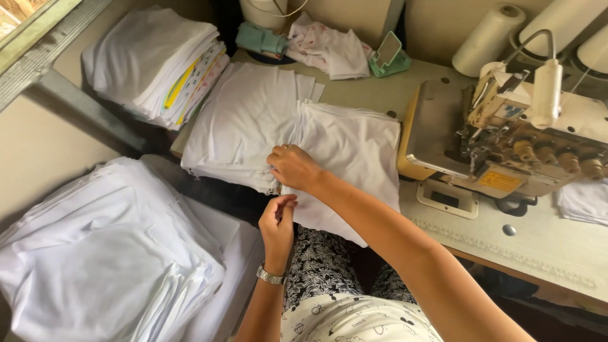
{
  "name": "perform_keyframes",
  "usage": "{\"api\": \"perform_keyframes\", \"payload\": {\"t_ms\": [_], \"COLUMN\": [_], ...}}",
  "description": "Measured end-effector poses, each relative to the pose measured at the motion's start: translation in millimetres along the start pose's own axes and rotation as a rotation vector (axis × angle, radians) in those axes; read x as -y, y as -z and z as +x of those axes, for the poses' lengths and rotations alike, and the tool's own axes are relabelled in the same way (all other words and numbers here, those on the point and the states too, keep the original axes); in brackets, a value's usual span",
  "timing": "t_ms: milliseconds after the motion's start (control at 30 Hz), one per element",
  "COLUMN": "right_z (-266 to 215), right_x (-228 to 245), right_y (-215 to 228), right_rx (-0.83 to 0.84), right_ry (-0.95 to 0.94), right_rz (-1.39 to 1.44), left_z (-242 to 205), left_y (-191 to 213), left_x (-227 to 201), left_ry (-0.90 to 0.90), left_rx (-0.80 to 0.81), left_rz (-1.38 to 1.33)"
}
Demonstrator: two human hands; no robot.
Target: A person at a sewing workstation is preparing white fabric components by unfolding and inspecting them before sewing.
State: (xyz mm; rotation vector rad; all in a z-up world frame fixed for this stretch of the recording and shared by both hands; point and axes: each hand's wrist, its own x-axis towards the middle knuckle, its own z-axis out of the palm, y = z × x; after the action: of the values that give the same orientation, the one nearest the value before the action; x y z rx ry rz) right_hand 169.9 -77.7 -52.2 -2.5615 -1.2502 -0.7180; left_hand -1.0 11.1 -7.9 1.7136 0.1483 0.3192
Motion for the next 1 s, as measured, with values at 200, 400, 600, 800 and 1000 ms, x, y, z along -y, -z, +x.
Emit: {"api": "perform_keyframes", "payload": {"t_ms": [200, 400, 600, 800, 1000], "right_z": [-12.9, -8.7, -11.5, -20.5, -55.5], "right_x": [-12.3, -16.0, -12.5, -13.9, -7.9], "right_y": [-56.0, 0.9, 40.1, 47.3, 90.7], "right_rx": [-0.048, -0.158, -0.202, -0.206, -0.198], "right_ry": [0.064, -0.04, -0.065, -0.058, -0.139], "right_rz": [-0.192, -0.127, -0.08, -0.058, 0.12], "left_z": [12.4, 44.7, 94.0, 133.2, 149.1], "left_y": [9.6, 7.3, 0.1, -7.9, -0.3], "left_x": [0.3, 19.4, 24.7, 61.8, 8.1], "left_ry": [0.156, 0.346, 0.582, 0.543, 0.459], "left_rx": [-0.092, -0.1, -0.093, -0.207, -0.374], "left_rz": [-0.235, -0.658, -0.96, -0.93, -0.672]}}
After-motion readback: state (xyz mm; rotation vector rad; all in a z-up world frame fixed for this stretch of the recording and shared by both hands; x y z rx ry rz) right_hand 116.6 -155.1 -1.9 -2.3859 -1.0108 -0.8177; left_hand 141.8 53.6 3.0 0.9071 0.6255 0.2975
